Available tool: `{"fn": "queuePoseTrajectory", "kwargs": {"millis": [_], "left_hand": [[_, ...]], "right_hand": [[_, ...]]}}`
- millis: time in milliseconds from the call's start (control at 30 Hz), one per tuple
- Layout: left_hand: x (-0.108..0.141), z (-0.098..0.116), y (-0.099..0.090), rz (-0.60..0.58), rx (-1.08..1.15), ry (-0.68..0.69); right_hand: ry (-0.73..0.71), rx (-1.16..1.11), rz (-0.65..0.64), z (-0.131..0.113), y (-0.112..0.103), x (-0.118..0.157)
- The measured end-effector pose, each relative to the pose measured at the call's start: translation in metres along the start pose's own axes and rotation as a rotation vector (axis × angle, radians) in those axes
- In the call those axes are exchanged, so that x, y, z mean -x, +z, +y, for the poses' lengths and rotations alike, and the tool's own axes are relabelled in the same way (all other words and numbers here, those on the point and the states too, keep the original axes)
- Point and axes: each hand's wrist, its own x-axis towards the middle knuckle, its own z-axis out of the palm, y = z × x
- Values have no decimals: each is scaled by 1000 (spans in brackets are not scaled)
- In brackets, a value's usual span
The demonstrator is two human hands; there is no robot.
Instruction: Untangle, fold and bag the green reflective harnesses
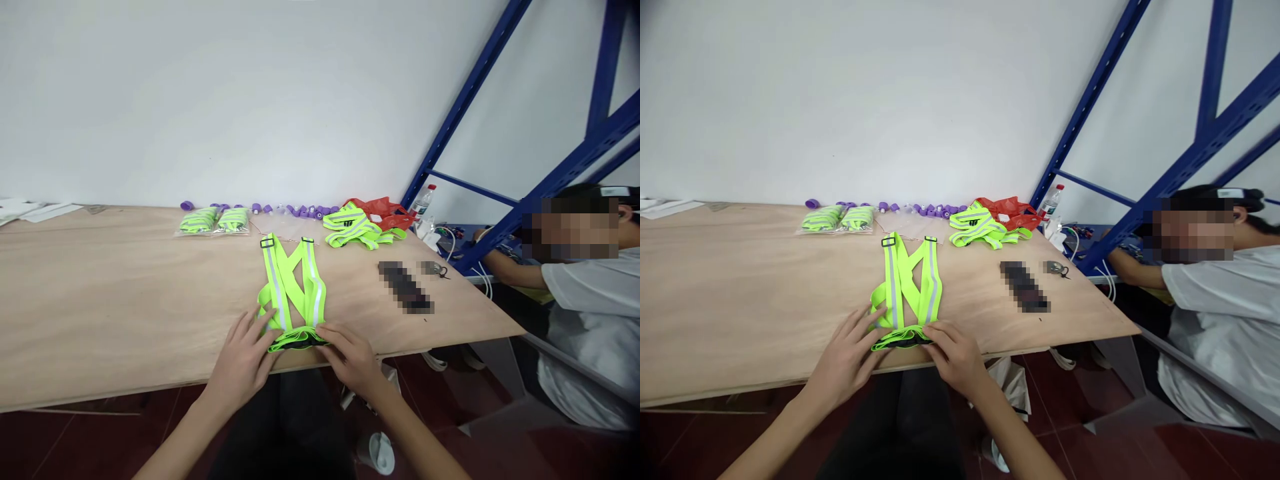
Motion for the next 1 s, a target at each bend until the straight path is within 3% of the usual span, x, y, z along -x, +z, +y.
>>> {"fn": "queuePoseTrajectory", "kwargs": {"millis": [167, 400, 533, 733, 1000], "left_hand": [[-4, 3, 0, -62, 93, -80], [-19, -9, -3, -105, 90, -36], [-23, -9, -4, -148, 138, -149], [-26, 0, 0, -152, 237, -367], [-29, -10, 20, -4, 264, -339]], "right_hand": [[116, -36, 20, -2, 4, -3], [246, -89, -41, 4, 6, -12], [304, -88, -101, 9, 5, -21], [276, -29, -100, 18, 12, -27], [222, 4, -172, 33, 18, -38]]}}
